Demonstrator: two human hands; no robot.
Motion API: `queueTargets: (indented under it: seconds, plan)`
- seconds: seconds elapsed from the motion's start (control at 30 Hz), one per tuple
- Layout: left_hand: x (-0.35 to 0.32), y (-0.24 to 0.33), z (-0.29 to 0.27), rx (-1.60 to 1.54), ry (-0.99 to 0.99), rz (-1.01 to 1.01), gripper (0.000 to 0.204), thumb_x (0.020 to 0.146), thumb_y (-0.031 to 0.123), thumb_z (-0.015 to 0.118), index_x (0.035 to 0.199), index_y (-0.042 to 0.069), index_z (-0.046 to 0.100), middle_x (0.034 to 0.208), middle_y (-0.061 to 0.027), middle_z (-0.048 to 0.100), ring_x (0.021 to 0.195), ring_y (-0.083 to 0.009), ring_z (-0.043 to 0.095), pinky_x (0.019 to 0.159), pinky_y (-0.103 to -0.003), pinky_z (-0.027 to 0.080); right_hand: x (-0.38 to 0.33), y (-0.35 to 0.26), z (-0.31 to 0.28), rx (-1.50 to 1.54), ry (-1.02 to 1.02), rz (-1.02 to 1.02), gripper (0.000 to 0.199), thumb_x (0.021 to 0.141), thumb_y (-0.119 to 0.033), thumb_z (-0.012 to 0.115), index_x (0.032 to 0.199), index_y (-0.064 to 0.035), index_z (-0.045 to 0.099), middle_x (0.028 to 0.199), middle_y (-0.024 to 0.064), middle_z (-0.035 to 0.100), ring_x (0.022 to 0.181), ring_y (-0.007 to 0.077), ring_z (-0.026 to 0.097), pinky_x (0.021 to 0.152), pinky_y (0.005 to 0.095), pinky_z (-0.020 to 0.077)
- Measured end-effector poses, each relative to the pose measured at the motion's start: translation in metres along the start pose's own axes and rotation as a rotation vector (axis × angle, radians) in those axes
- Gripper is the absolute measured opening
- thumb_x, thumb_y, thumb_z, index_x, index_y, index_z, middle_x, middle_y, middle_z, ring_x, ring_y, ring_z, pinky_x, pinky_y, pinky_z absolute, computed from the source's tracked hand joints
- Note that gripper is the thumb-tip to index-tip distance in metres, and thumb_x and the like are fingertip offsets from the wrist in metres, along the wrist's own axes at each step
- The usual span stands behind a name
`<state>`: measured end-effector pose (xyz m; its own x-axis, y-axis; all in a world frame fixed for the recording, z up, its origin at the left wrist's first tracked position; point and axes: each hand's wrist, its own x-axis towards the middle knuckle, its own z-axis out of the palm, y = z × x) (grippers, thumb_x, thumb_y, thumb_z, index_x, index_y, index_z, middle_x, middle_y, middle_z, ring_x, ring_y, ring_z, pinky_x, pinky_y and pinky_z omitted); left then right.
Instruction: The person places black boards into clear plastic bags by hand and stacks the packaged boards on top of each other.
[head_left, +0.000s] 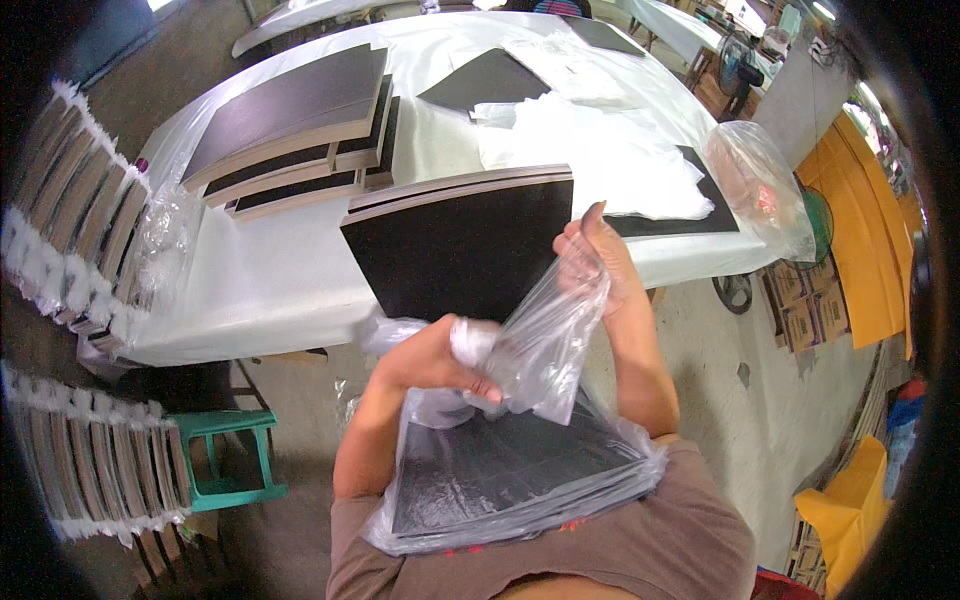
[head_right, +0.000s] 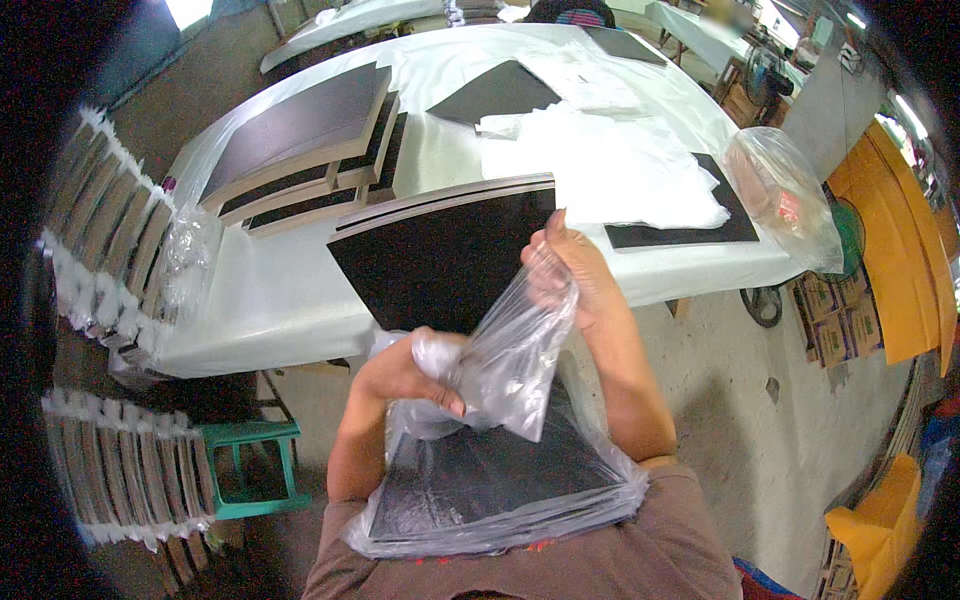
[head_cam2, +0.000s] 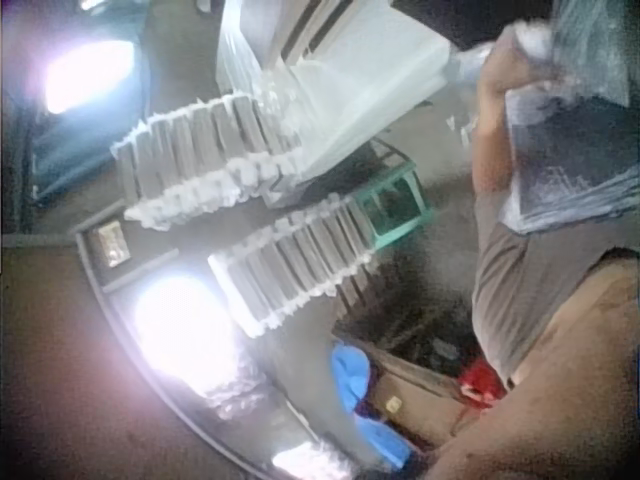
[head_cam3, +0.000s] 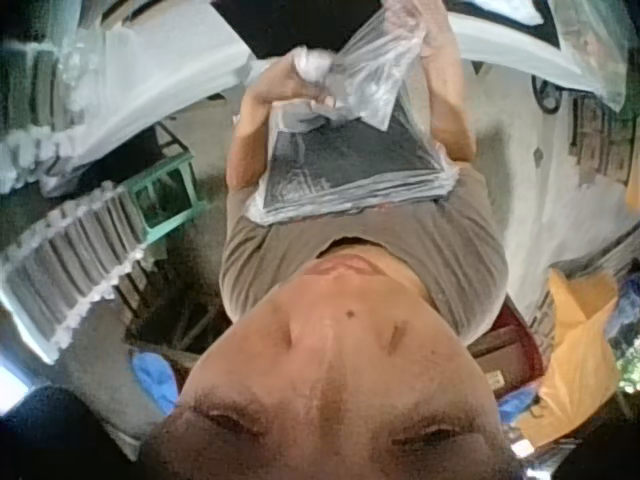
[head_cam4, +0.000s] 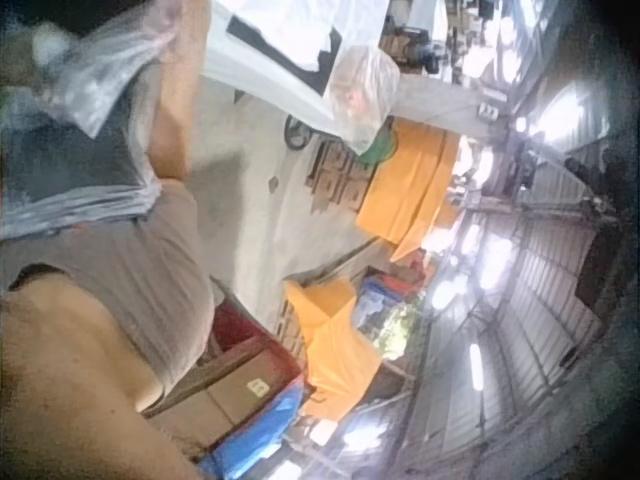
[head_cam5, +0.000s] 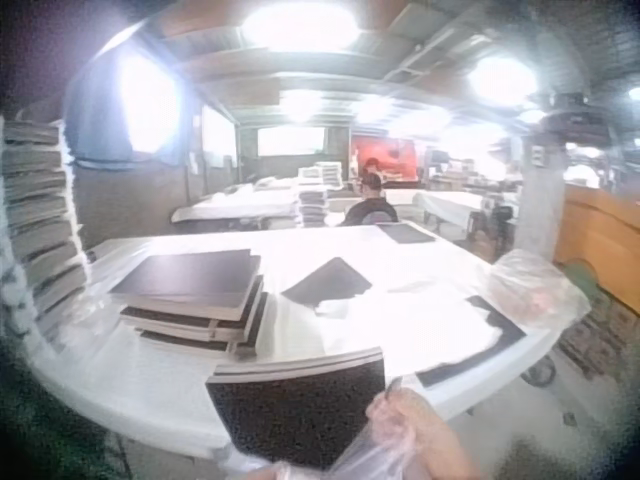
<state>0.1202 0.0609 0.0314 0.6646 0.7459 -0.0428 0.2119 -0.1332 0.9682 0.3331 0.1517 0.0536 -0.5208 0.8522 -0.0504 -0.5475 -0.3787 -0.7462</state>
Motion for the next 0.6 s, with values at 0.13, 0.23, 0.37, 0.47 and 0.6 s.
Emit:
queueTargets:
  seconds: [0.13, 0.23, 0.37, 0.47, 0.6]
  plan:
    - [-0.035, -0.019, -0.021, 0.012, 0.042, 0.257, 0.029, 0.06, 0.021, 0.075, 0.076, 0.003, 0.058, 0.069, -0.0049, 0.057, 0.07, -0.0169, 0.054, 0.064, -0.031, 0.043, -0.001, -0.035, 0.002, 0.005, 0.633, -0.259, 0.05, 0.075, -0.053, 0.049, 0.078, -0.0037, 0.053, 0.057, 0.0006, 0.043, 0.048, 0.0087, 0.044, 0.039, 0.0201, 0.0364]
    - [-0.065, -0.037, -0.027, -0.39, 0.423, 0.282, 0.024, 0.064, 0.021, 0.071, 0.074, 0.003, 0.059, 0.066, -0.0042, 0.056, 0.068, -0.0171, 0.053, 0.061, -0.031, 0.043, -0.007, -0.033, -0.046, -0.107, 0.485, -0.071, 0.07, 0.067, -0.062, 0.051, 0.099, 0.0003, 0.048, 0.076, 0.0052, 0.05, 0.073, 0.0145, 0.051, 0.06, 0.0267, 0.0433]
    - [-0.068, -0.064, -0.028, -1.138, 0.958, 0.612, 0.032, 0.066, 0.024, 0.069, 0.084, 0.001, 0.058, 0.066, -0.0041, 0.056, 0.061, -0.016, 0.053, 0.053, -0.031, 0.042, -0.013, 0.024, -0.064, -0.405, -0.429, 0.348, 0.077, 0.058, -0.049, 0.07, 0.114, -0.0029, 0.044, 0.102, 0.009, 0.05, 0.092, 0.0184, 0.048, 0.081, 0.0312, 0.0407]
    - [-0.051, -0.051, -0.029, -0.8, 0.535, 0.615, 0.036, 0.063, 0.026, 0.072, 0.083, 0.001, 0.057, 0.066, -0.0047, 0.056, 0.06, -0.0158, 0.053, 0.053, -0.03, 0.042, -0.02, 0.078, -0.167, -0.759, -0.031, 0.024, 0.055, 0.075, -0.039, 0.054, 0.118, -0.006, 0.04, 0.114, 0.0096, 0.045, 0.098, 0.0211, 0.046, 0.089, 0.0361, 0.0361]
    - [-0.028, -0.04, -0.009, -0.651, 0.353, 0.502, 0.039, 0.058, 0.027, 0.076, 0.077, 0.0, 0.057, 0.066, -0.006, 0.056, 0.059, -0.0158, 0.053, 0.053, -0.028, 0.041, -0.008, 0.032, -0.084, 0.251, -0.754, -0.301, 0.058, 0.069, -0.025, 0.066, 0.118, -0.0045, 0.042, 0.114, 0.0084, 0.048, 0.102, 0.0197, 0.046, 0.09, 0.033, 0.0349]
